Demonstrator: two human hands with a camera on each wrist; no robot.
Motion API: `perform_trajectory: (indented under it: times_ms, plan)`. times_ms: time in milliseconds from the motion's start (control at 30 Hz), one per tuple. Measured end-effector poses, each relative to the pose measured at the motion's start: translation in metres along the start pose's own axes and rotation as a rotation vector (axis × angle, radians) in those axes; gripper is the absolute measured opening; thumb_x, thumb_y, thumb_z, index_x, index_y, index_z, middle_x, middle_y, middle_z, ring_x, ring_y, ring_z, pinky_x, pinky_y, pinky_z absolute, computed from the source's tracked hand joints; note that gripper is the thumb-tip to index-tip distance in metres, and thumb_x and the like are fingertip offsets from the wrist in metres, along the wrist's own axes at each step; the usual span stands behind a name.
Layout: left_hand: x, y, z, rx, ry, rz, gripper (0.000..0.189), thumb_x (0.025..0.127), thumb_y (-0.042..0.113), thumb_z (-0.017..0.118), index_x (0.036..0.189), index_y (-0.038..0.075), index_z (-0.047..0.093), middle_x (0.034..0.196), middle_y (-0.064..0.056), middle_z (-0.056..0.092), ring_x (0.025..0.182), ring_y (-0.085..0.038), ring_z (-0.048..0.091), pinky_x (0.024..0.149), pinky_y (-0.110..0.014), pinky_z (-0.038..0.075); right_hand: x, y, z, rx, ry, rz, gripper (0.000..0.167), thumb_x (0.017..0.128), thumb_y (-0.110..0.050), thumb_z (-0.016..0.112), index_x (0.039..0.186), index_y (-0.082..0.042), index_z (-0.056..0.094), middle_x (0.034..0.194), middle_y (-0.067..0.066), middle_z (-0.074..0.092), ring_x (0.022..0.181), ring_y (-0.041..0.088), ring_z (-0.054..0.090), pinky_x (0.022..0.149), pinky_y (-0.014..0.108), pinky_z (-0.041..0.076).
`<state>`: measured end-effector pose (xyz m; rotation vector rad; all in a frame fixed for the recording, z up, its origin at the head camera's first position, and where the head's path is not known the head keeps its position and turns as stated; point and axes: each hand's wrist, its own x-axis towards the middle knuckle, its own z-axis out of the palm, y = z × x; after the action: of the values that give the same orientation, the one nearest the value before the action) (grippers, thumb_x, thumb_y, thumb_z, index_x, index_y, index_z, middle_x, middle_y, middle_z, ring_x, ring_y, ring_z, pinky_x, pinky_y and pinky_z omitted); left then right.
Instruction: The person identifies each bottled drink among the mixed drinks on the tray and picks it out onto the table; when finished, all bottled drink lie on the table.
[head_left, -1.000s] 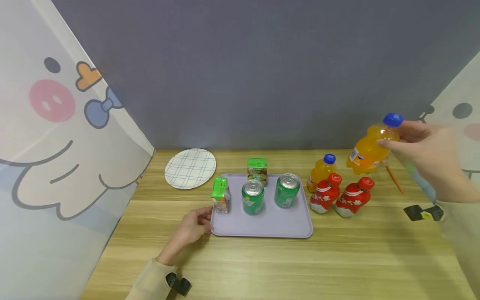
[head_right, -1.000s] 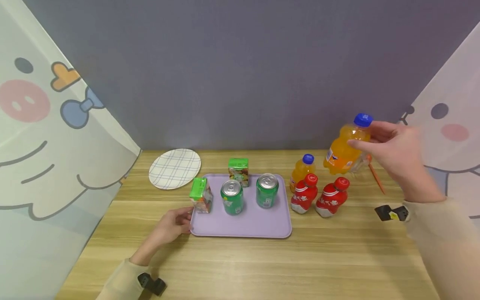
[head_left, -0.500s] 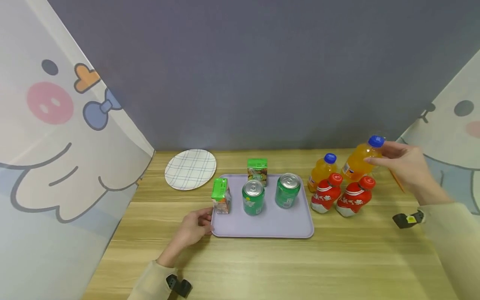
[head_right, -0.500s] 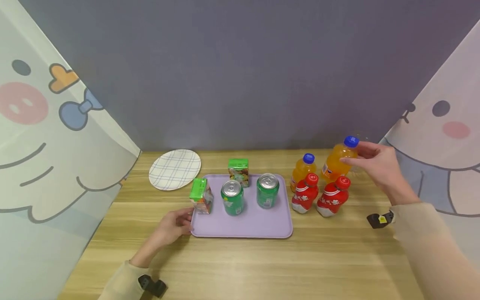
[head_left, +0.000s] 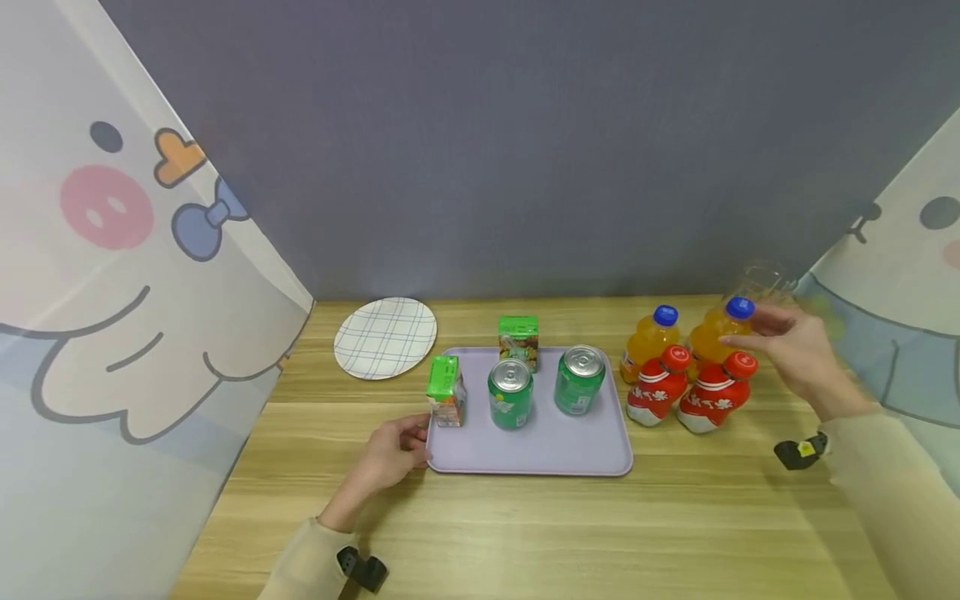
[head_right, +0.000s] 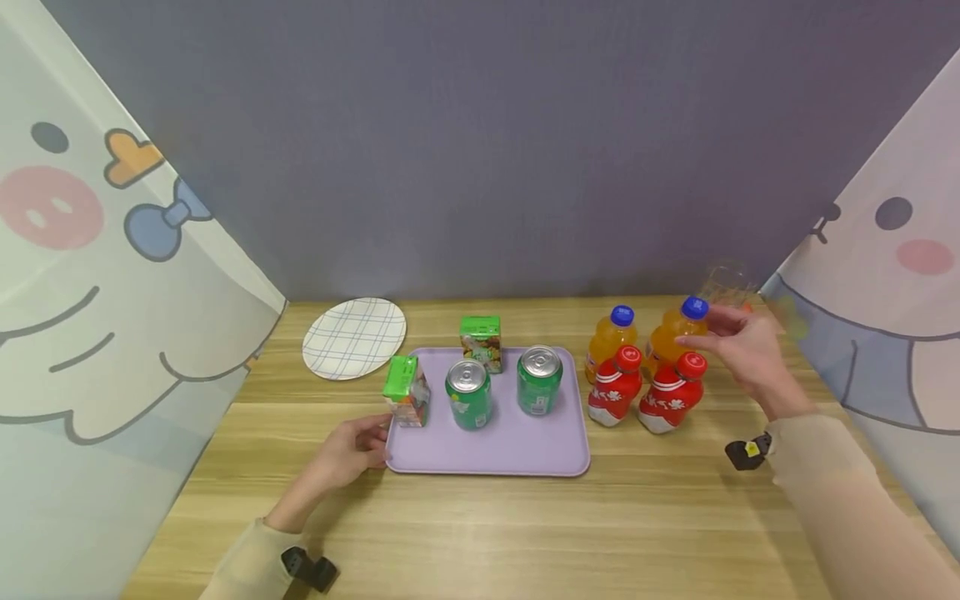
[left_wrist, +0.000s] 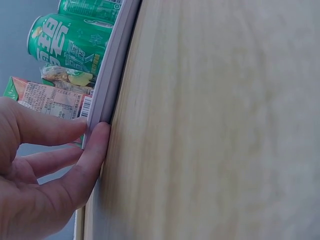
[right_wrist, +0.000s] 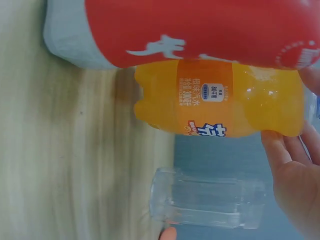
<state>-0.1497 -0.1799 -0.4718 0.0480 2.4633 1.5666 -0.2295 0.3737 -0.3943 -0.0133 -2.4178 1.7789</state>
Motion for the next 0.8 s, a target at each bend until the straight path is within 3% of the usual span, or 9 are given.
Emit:
perform_trajectory:
  times_ms: [67,300,567,800]
  plan:
    - [0.0,-0.001,0.0,-0.006,-0.001,-0.001,0.055,0.075,-0.019,0.064,0.128,-0.013,0.05,0.094,-0.015,0.058,0.08,-0.022,0.059,0.061,-0.029,0.06,0.001,0.003,0.001,-0.01,-0.009,-0.005,0.045,0.076,-0.006,0.08,0.118,-0.013,0.067,0.097,-0.02,0.067,0.09,-0.004,0.061,0.075,0.009,0.051]
    - [-0.003,-0.001,-0.002,-0.027,0.005,-0.003,0.055,0.075,-0.019,0.063,0.128,-0.013,0.05,0.095,-0.015,0.057,0.081,-0.022,0.059,0.061,-0.03,0.06,0.003,0.008,0.007,0.24,-0.06,0.015,0.04,0.076,0.007,0.076,0.108,-0.016,0.072,0.099,-0.01,0.069,0.091,0.001,0.063,0.076,0.012,0.053]
    - [-0.003,-0.001,-0.003,-0.034,-0.012,0.01,0.055,0.076,-0.019,0.063,0.129,-0.014,0.049,0.095,-0.016,0.057,0.081,-0.023,0.058,0.062,-0.03,0.06,0.004,0.017,0.008,0.22,-0.062,0.004,0.043,0.076,0.007,0.075,0.113,-0.015,0.069,0.101,-0.013,0.068,0.093,-0.001,0.062,0.077,0.013,0.053]
    - [-0.002,-0.001,-0.001,-0.022,-0.024,0.021,0.055,0.076,-0.018,0.063,0.129,-0.014,0.048,0.095,-0.016,0.057,0.081,-0.022,0.058,0.062,-0.029,0.06,0.001,0.02,0.004,-0.043,-0.067,-0.043,0.044,0.081,-0.007,0.077,0.121,-0.01,0.061,0.101,-0.024,0.062,0.093,-0.012,0.056,0.078,0.006,0.048]
